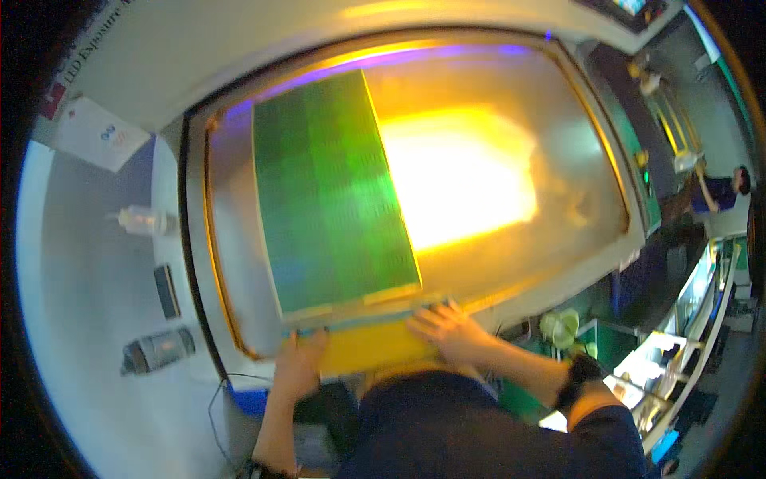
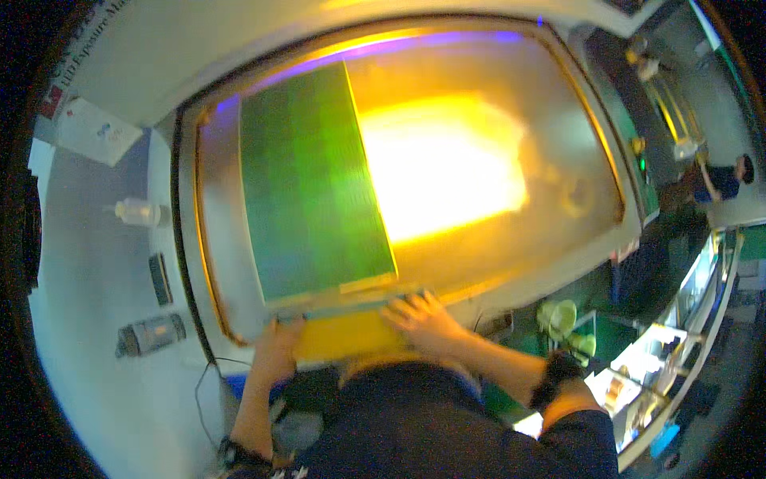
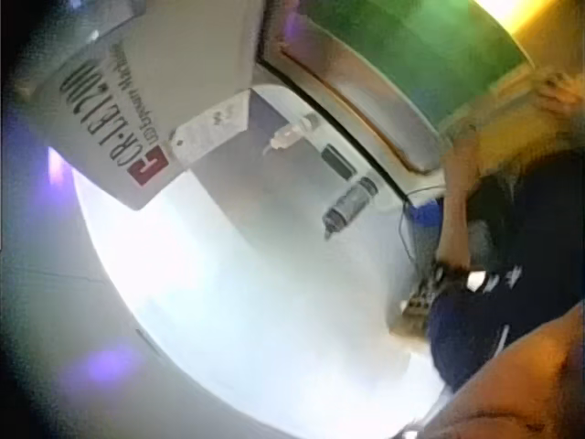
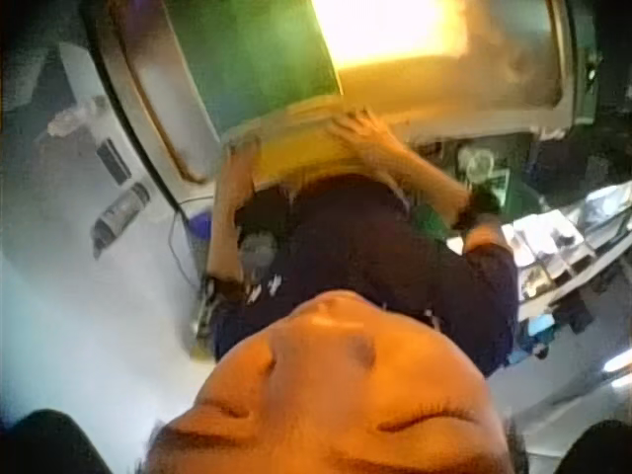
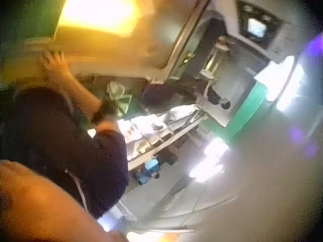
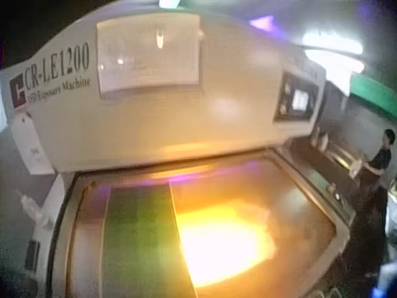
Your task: Placing a green electronic board into an LED exposure machine and activating the cycle.
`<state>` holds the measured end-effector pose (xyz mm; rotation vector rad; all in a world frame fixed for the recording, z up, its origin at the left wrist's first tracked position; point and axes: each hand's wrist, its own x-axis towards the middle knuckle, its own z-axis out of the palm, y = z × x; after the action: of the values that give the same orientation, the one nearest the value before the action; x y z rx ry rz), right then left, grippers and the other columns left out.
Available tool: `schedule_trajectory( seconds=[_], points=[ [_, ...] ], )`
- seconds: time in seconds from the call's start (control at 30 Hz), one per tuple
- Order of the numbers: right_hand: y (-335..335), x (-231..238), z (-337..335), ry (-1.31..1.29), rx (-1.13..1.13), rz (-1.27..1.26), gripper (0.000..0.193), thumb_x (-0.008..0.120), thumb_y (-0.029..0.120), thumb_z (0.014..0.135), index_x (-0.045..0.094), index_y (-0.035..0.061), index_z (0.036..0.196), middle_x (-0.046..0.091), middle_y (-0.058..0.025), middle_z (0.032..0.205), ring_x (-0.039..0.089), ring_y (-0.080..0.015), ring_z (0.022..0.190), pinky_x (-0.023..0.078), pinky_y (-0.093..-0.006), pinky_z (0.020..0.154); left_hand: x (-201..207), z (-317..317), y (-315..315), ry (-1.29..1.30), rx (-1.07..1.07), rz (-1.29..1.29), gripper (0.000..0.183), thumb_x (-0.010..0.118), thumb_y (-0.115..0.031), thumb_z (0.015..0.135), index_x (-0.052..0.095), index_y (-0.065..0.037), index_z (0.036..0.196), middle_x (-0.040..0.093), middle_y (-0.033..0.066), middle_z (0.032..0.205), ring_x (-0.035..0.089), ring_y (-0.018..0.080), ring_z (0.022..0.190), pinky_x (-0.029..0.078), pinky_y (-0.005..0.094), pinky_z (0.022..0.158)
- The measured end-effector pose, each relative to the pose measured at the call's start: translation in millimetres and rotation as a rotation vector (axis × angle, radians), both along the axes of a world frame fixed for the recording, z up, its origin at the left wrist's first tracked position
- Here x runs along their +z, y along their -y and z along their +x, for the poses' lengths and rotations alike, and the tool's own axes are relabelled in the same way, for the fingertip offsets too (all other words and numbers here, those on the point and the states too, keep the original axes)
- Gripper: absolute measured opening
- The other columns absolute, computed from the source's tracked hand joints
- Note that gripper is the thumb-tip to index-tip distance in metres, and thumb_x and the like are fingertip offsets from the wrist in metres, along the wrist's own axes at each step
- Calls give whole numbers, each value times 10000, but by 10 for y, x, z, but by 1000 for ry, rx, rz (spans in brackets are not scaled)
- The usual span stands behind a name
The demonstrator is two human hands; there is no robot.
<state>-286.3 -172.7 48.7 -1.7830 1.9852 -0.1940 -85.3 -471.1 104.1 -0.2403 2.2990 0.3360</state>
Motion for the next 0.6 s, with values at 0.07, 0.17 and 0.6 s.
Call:
schedule_trajectory(
  seconds=[0.07,0.17,0.6],
  points=[
    [68,138,48,-74,-147,-50,569,587,247,895,453,171,1443,483,-113,1461,503,-357,1300,349,-556,1112,-169,186,-35,-214,135,13,854,677,16,730,367,-185,1500,419,43,1542,399,452,1373,336,651,1084],
    [-23,6,-23,-53,-179,-65,638,651,238,842,460,136,1442,489,-130,1463,508,-348,1303,383,-523,1104,-168,129,-233,-218,212,-21,912,687,49,705,346,-189,1516,403,16,1553,370,457,1388,316,658,1098],
    [1595,-92,-2378,-220,-352,39,726,515,-98,769,470,204,1428,520,-39,1413,472,-298,1305,402,-418,1098,-729,-2322,1427,-592,184,-48,633,536,8,819,509,-211,1412,611,202,1293,585,465,1142,472,520,1007]
  ],
)
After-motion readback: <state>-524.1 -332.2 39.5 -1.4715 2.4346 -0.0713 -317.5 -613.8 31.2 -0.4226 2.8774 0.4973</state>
